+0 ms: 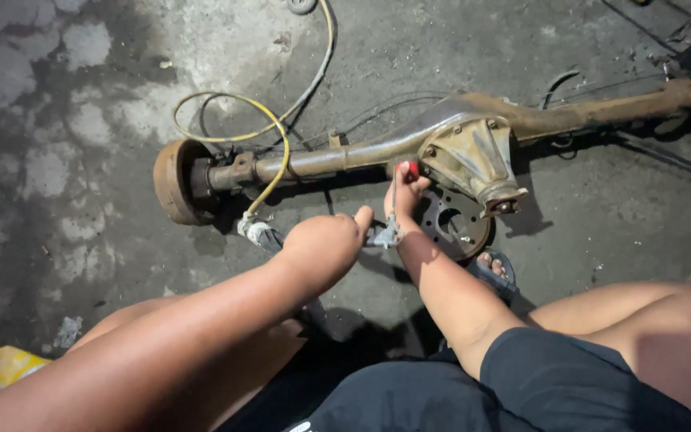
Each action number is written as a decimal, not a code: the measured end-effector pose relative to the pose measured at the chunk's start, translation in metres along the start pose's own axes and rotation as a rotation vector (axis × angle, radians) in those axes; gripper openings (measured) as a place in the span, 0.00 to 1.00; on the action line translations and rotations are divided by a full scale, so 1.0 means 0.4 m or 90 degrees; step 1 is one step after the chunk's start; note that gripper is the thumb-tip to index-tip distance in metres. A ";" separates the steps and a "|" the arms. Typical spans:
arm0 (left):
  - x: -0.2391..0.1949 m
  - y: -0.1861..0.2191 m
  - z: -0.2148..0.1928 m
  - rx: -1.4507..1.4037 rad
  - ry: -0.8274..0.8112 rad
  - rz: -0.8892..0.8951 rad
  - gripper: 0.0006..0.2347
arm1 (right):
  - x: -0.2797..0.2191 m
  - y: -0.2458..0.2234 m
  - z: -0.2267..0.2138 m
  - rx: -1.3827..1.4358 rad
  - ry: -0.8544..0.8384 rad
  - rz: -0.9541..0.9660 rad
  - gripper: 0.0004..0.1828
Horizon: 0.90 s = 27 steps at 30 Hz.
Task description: The person scrubs a car axle assembly with a red-handled brush and a white cloth. They wipe the axle tube, differential housing, and brake drum area repeatedly, moving the cloth and brush between different sections of the metal part.
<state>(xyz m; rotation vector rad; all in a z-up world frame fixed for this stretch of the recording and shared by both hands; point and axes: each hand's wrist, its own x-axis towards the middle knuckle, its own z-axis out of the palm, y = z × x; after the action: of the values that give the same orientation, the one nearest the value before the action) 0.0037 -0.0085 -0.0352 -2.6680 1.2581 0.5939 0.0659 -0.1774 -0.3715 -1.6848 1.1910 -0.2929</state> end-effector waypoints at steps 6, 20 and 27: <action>-0.036 0.024 0.005 0.036 0.081 0.031 0.16 | -0.005 0.025 -0.035 -0.140 -0.002 -0.004 0.33; -0.030 -0.045 0.062 0.002 0.064 -0.017 0.14 | -0.070 -0.077 -0.048 -0.060 0.010 -0.005 0.29; -0.053 -0.095 0.089 -0.083 0.038 -0.073 0.12 | -0.006 0.025 0.030 -0.111 0.073 -0.102 0.27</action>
<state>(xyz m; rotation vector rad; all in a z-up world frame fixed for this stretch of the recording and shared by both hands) 0.0100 0.0410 -0.0609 -2.8619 1.1056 0.6042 0.0669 -0.1687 -0.3846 -1.9426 1.1949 -0.3984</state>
